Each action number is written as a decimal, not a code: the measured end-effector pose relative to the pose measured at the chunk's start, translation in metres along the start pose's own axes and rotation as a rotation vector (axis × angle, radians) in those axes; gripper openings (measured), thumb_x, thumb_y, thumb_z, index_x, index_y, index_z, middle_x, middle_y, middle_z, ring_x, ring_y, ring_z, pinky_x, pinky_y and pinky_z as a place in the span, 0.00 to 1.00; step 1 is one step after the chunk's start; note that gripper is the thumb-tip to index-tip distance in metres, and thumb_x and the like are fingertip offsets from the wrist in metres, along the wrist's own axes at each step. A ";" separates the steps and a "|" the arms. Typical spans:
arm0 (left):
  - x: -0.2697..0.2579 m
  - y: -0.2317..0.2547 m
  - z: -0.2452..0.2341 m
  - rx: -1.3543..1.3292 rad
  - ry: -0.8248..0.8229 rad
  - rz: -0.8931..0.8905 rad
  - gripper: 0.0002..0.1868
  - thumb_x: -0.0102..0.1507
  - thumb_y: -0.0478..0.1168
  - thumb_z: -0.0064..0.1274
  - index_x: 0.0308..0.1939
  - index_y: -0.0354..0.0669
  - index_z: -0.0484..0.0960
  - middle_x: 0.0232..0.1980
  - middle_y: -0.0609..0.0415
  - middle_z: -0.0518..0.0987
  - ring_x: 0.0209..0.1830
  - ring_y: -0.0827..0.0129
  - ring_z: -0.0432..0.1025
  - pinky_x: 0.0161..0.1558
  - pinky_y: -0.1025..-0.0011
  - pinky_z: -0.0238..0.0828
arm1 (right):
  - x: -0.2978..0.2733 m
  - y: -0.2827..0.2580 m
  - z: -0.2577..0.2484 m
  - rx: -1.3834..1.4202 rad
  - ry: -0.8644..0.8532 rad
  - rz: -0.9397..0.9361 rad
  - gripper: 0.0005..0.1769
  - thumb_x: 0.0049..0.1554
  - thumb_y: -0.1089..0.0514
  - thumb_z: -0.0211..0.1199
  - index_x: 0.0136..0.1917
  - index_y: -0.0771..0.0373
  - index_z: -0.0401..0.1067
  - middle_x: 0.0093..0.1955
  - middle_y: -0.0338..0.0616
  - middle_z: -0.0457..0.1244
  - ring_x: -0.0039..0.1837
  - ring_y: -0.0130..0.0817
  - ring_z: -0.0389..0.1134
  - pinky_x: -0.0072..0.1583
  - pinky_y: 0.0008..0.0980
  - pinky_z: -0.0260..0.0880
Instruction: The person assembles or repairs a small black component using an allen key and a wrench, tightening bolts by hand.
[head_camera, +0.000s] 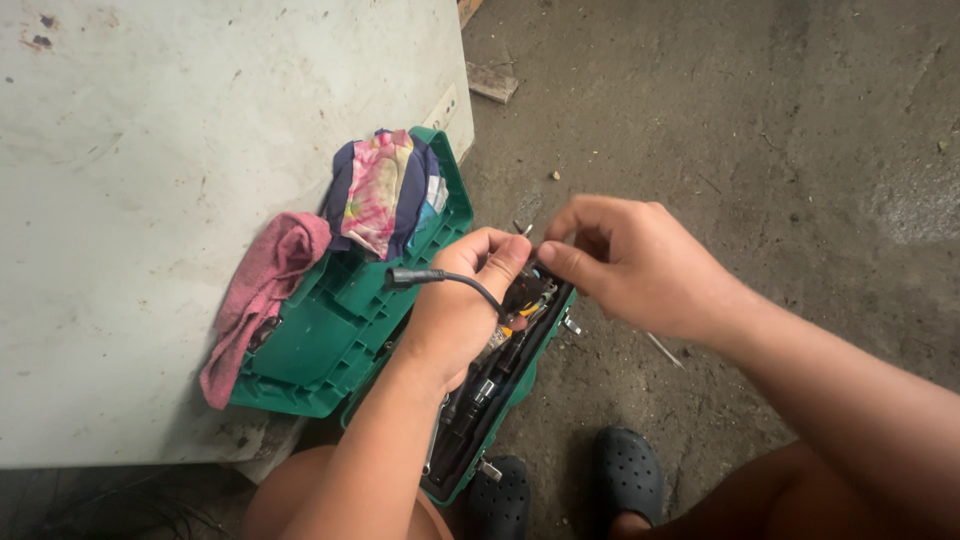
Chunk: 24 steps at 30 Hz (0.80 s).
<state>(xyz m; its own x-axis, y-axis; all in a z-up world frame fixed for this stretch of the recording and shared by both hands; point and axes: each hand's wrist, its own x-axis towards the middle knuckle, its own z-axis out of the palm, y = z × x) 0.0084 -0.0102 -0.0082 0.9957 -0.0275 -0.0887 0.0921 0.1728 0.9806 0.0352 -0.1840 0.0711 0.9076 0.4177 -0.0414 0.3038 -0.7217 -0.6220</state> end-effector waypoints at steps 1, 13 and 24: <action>0.001 0.000 -0.001 -0.028 -0.008 -0.006 0.15 0.69 0.49 0.50 0.40 0.40 0.80 0.31 0.59 0.77 0.28 0.78 0.71 0.25 0.75 0.72 | 0.001 0.002 -0.002 0.118 -0.040 0.018 0.14 0.59 0.48 0.63 0.51 0.59 0.76 0.28 0.40 0.67 0.27 0.26 0.61 0.32 0.33 0.62; 0.002 -0.003 -0.022 -0.055 0.038 -0.054 0.16 0.68 0.53 0.50 0.41 0.45 0.82 0.35 0.60 0.81 0.32 0.79 0.74 0.29 0.73 0.74 | 0.012 0.023 -0.006 0.477 -0.237 -0.026 0.24 0.58 0.50 0.56 0.66 0.61 0.68 0.36 0.43 0.70 0.33 0.28 0.69 0.38 0.29 0.71; 0.002 0.005 -0.052 -0.258 0.277 -0.075 0.16 0.66 0.54 0.52 0.43 0.46 0.81 0.36 0.59 0.79 0.30 0.73 0.73 0.28 0.68 0.74 | 0.068 0.111 0.056 0.107 -0.286 0.103 0.20 0.64 0.52 0.48 0.62 0.61 0.72 0.45 0.48 0.71 0.45 0.37 0.74 0.51 0.39 0.79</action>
<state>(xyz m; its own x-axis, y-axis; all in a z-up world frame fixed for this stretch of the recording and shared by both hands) 0.0115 0.0415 -0.0123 0.9482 0.2113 -0.2373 0.1299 0.4238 0.8964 0.1147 -0.2048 -0.0449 0.8091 0.4946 -0.3172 0.1683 -0.7123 -0.6814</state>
